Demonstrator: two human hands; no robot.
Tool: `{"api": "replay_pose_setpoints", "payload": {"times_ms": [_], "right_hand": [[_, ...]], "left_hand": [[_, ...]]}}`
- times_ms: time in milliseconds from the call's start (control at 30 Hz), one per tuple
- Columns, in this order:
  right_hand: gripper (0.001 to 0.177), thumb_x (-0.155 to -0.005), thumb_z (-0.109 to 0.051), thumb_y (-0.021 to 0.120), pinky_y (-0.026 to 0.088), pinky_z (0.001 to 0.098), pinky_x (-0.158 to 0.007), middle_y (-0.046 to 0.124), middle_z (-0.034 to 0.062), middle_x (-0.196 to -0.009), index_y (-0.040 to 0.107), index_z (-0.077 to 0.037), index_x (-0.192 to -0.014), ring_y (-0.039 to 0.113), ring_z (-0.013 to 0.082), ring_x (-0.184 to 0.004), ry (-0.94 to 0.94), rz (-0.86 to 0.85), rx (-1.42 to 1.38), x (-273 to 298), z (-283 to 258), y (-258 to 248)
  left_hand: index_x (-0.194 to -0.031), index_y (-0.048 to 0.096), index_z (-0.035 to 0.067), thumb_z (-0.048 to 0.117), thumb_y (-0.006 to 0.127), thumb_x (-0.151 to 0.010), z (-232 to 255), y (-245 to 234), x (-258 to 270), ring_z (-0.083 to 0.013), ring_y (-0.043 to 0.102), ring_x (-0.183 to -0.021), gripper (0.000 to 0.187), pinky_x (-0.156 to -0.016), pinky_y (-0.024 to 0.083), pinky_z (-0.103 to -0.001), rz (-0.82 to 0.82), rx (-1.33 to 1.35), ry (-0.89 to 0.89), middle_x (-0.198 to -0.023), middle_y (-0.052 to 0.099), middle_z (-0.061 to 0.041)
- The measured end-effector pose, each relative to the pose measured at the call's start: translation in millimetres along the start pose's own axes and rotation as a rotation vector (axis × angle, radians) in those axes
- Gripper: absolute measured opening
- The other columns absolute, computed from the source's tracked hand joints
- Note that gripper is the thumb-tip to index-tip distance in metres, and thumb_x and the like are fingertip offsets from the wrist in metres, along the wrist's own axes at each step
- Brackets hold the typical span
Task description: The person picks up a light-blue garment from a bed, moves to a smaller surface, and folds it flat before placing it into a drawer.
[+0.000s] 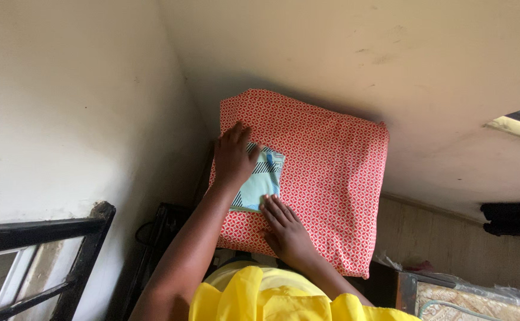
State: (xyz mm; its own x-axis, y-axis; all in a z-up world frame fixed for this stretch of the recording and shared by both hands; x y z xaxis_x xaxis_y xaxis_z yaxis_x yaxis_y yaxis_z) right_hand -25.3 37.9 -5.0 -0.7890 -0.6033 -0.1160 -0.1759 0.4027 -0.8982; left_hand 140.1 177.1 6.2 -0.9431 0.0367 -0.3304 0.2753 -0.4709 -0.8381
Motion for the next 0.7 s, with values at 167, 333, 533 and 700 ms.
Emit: {"api": "replay_pose_setpoints", "payload": {"times_ms": [167,333,533,700], "right_hand": [[0.033,-0.083,-0.008,0.073,0.054,0.0428,-0.099,0.068,0.0147,-0.128,0.067,-0.007,-0.115,0.063,0.0357,-0.120,0.211,0.193,-0.308,15,24,-27],[0.031,-0.080,-0.011,0.075,0.053,0.0472,-0.075,0.064,0.0152,-0.096,0.064,-0.003,-0.108,0.063,0.0377,-0.088,0.393,0.269,-0.268,-1,43,-20],[0.015,-0.086,-0.008,0.071,0.053,0.0468,-0.072,0.062,0.0152,-0.091,0.061,-0.003,-0.095,0.064,0.0377,-0.085,0.332,0.249,-0.259,0,47,-10],[0.011,-0.087,-0.006,0.069,0.053,0.0472,-0.071,0.064,0.0151,-0.092,0.061,-0.003,-0.095,0.065,0.0373,-0.085,0.327,0.212,-0.280,3,48,-4]], "left_hand": [[-0.109,0.070,0.009,0.024,0.045,-0.112,12,40,20,-0.0258,0.061,-0.117,0.029,-0.109,0.045,-0.043,-0.339,0.227,-0.187,-0.127,0.065,-0.011],[-0.110,0.069,-0.002,0.028,0.074,-0.081,82,5,16,-0.0346,0.057,-0.111,0.042,-0.098,0.043,-0.049,0.041,0.197,0.361,-0.117,0.062,-0.017],[-0.091,0.067,0.009,0.020,0.076,-0.083,72,17,0,-0.0310,0.058,-0.102,0.016,-0.094,0.043,-0.050,-0.060,0.200,0.216,-0.099,0.060,-0.009],[-0.091,0.065,0.008,0.017,0.073,-0.084,66,21,6,-0.0312,0.058,-0.103,0.014,-0.095,0.044,-0.050,0.009,0.196,0.167,-0.099,0.059,-0.009]]}}
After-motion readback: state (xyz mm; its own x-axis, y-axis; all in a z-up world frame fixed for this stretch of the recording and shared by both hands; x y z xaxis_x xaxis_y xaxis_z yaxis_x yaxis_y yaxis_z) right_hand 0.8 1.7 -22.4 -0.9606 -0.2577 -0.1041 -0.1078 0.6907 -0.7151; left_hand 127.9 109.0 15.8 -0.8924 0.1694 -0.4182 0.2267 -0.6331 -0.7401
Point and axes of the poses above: each hand's wrist, its own x-axis away from the middle knuckle, its own y-axis out of the palm, z = x × y, the point moved 10 cm from there along -x, towards the middle knuckle
